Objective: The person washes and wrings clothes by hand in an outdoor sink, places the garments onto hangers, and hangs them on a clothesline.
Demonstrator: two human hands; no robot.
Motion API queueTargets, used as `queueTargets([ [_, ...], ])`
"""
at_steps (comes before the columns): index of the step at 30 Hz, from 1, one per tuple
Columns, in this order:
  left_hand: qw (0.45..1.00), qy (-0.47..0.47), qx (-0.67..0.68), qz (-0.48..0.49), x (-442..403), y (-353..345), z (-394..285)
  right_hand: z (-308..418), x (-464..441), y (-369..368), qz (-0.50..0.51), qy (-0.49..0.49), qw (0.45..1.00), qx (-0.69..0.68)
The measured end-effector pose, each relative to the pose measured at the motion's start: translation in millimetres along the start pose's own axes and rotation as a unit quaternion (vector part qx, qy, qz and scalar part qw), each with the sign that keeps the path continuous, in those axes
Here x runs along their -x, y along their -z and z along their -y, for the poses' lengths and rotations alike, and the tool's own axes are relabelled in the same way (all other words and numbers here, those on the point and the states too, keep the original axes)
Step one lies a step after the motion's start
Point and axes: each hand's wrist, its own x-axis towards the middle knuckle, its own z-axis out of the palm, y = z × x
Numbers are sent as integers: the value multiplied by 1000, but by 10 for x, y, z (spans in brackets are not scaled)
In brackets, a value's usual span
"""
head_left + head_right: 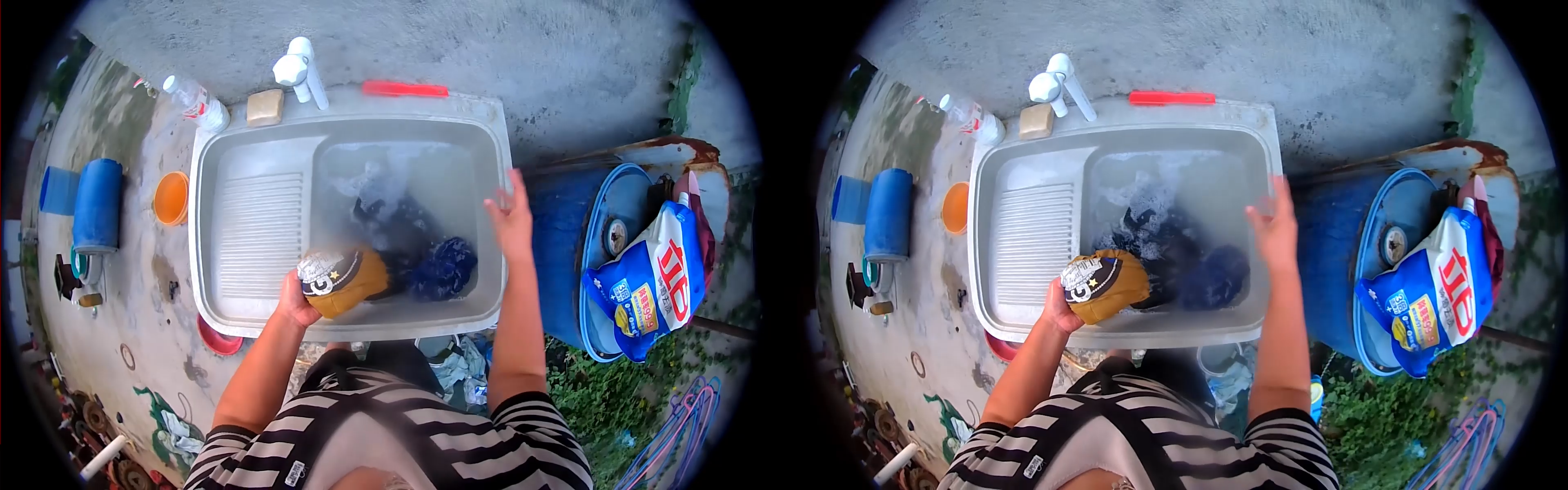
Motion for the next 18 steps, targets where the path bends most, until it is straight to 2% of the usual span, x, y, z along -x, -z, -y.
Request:
queueTargets([
  [2, 1000, 7, 0, 6, 16, -85, 20, -99, 151, -126, 66, -142, 980, -119],
  [3, 1000, 11, -2, 7, 47, -163, 21, -108, 184, -140, 64, -159, 966, -195],
  [6, 1000, 11, 0, 14, 60, -196, -4, 130, 92, 140, 21, -155, 953, -258],
  [8, 999, 3, 5, 33, 62, -139, -13, 451, -60, 507, 57, -104, 938, -325],
  [10, 999, 20, 3, 42, 137, -185, -31, 482, -209, 848, 86, -14, 889, -450],
  [12, 999, 19, -6, 40, 178, -117, 1, 245, -370, 934, 36, -18, 803, -595],
  [13, 999, 29, -8, 38, 176, -76, 11, -2, -556, 924, -27, -207, 907, -366],
  [14, 999, 27, -6, 36, 161, -23, 24, -69, -518, 906, -64, -148, 961, -223],
  [15, 999, 24, -6, 34, 177, 46, 42, -70, -433, 833, -101, -86, 988, -75],
  [16, 999, 18, -1, 33, 145, 99, 52, -68, -389, 764, -134, -20, 988, 77],
  [17, 999, 29, -8, 24, 194, 71, 54, 135, -315, 690, -155, -117, 976, -96],
  [18, 999, 28, -7, 18, 246, 123, 83, 186, -252, 644, -119, -116, 963, -212],
])
